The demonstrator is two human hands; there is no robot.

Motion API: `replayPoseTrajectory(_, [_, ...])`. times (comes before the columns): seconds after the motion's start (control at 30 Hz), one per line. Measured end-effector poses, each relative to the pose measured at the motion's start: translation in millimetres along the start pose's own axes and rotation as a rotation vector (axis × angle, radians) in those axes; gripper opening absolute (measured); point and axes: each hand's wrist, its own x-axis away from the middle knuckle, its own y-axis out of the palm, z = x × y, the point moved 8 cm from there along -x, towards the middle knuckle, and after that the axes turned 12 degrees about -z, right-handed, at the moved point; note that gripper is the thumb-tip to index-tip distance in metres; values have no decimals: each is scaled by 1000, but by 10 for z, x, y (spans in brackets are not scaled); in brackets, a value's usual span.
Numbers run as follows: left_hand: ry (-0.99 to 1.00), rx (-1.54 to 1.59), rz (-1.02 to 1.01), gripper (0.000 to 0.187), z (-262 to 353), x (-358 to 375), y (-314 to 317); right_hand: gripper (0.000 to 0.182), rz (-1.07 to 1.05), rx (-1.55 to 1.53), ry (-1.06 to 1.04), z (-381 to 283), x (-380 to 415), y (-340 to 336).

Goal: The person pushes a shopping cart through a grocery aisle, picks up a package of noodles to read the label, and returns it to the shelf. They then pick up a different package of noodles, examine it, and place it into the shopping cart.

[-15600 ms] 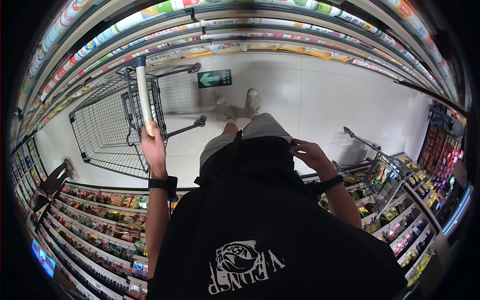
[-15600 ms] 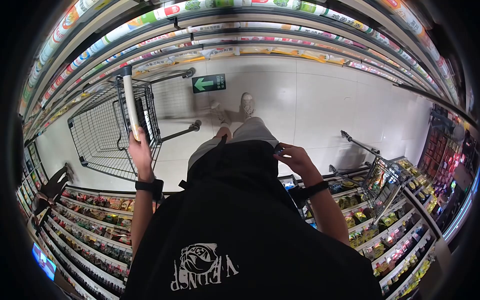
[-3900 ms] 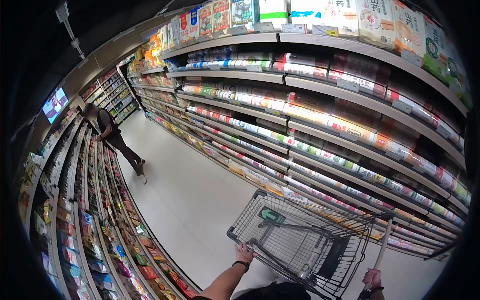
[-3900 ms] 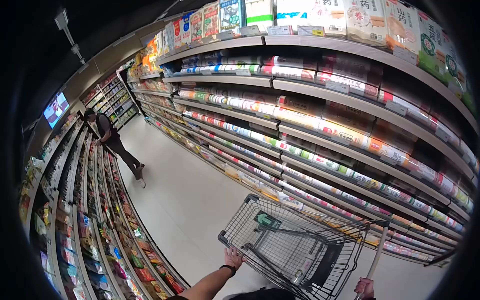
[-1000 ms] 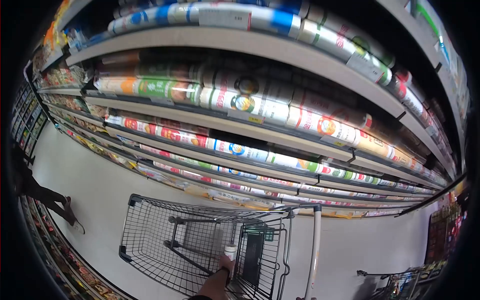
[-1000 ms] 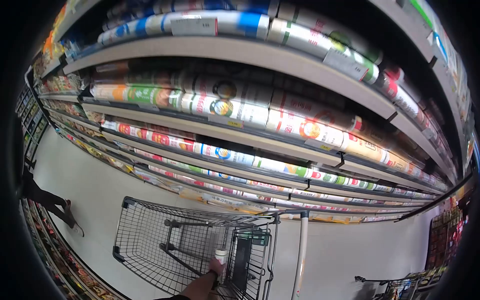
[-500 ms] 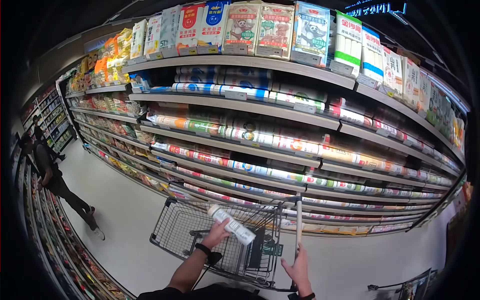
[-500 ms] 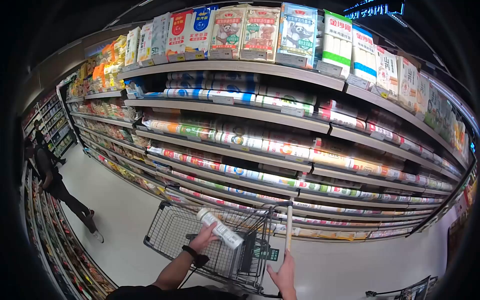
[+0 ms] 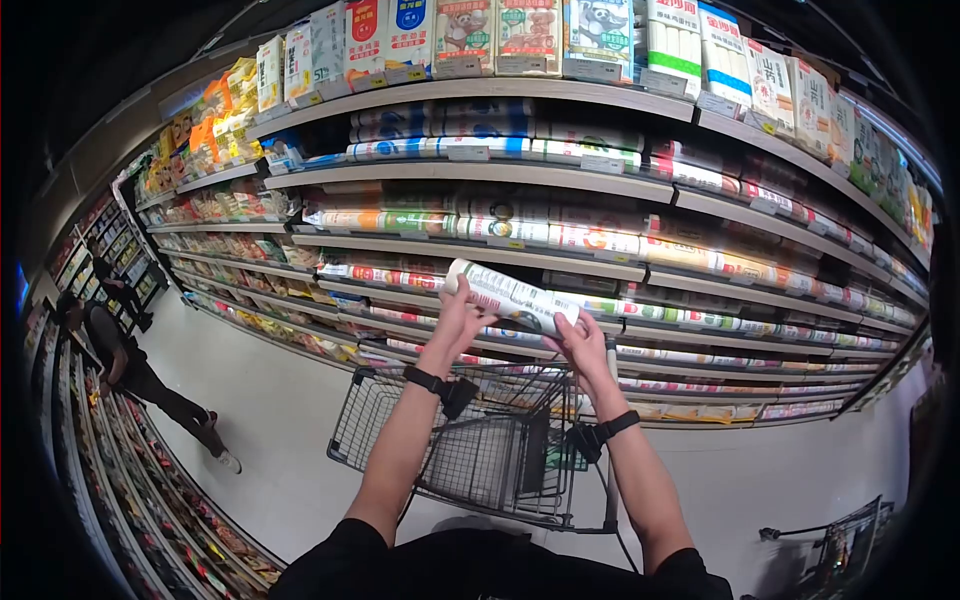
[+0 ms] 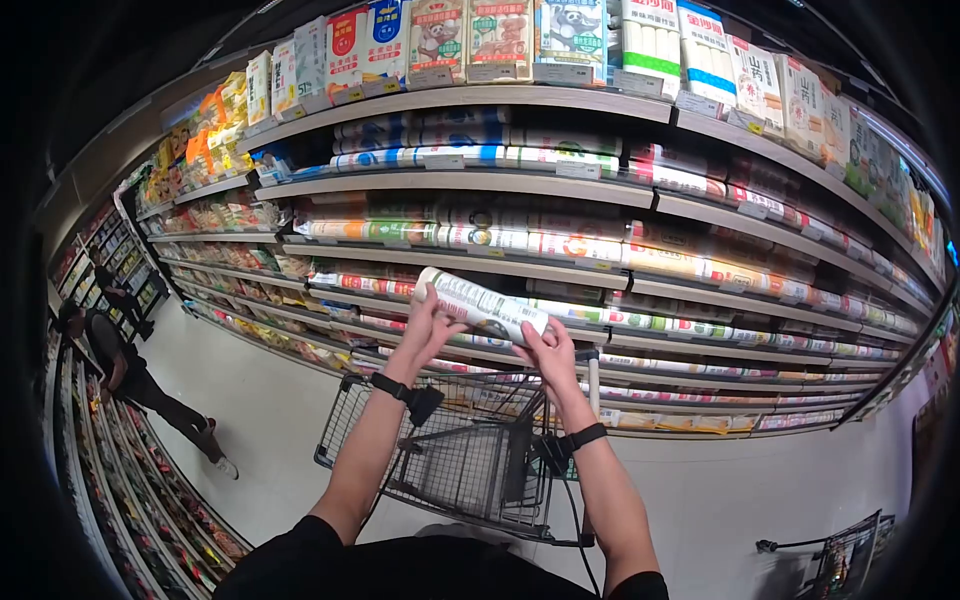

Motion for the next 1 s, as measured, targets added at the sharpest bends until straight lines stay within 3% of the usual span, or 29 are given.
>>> replayPoseTrajectory(0.03, [32, -125, 8, 49, 185, -140, -81, 48, -9, -37, 8, -7, -179, -41])
replayPoseTrajectory(0.07, [62, -251, 14, 45, 352, -275, -163, 61, -24, -53, -7, -32, -368, -72])
replayPoseTrajectory(0.13, [-14, -246, -170, 46, 430, -747, -364, 62, -46, -23, -8, -123, -737, -69])
replayPoseTrajectory(0.4, [182, -353, -85, 34, 884, -2636, -826, 46, -9, 120, -146, -483, -2551, 22])
replayPoseTrajectory(0.5, [170, -375, 37, 16, 1037, -2904, -886, 35, 135, 290, -98, -351, -3143, -295])
replayPoseTrajectory(0.53, [164, -415, 25, 14, 1099, -2932, -853, 31, 22, 356, -213, -402, -3302, -304])
replayPoseTrajectory(0.57, [142, -466, 130, 15, 1117, -3021, -972, 31, 67, 550, -182, -349, -3576, -639])
replayPoseTrajectory(0.63, [165, -540, 104, 26, 1128, -3121, -1035, 36, 119, 764, -201, -341, -3842, -813])
replayPoseTrajectory(0.67, [125, -753, 101, 30, 1094, -3291, -1111, 41, 132, 787, -261, -397, -3933, -853])
replayPoseTrajectory(0.73, [-12, -1356, 108, 33, 870, -3807, -1494, 37, 253, 996, -122, -224, -4094, -1110])
replayPoseTrajectory(0.8, [-172, -1619, 123, 35, 613, -4098, -1898, 41, 270, 1066, 307, -320, -3852, -841])
replayPoseTrajectory(0.9, [-280, -1374, 132, 43, 480, -4142, -2048, 42, 130, 967, 324, -318, -3951, -872])
replayPoseTrajectory(0.97, [-251, -1264, 132, 39, 635, -3878, -1763, 42, 108, 988, 459, -265, -3964, -882])
replayPoseTrajectory(1.0, [-208, -1152, 153, 37, 751, -3707, -1586, 42, 127, 1100, 411, -391, -3829, -680])
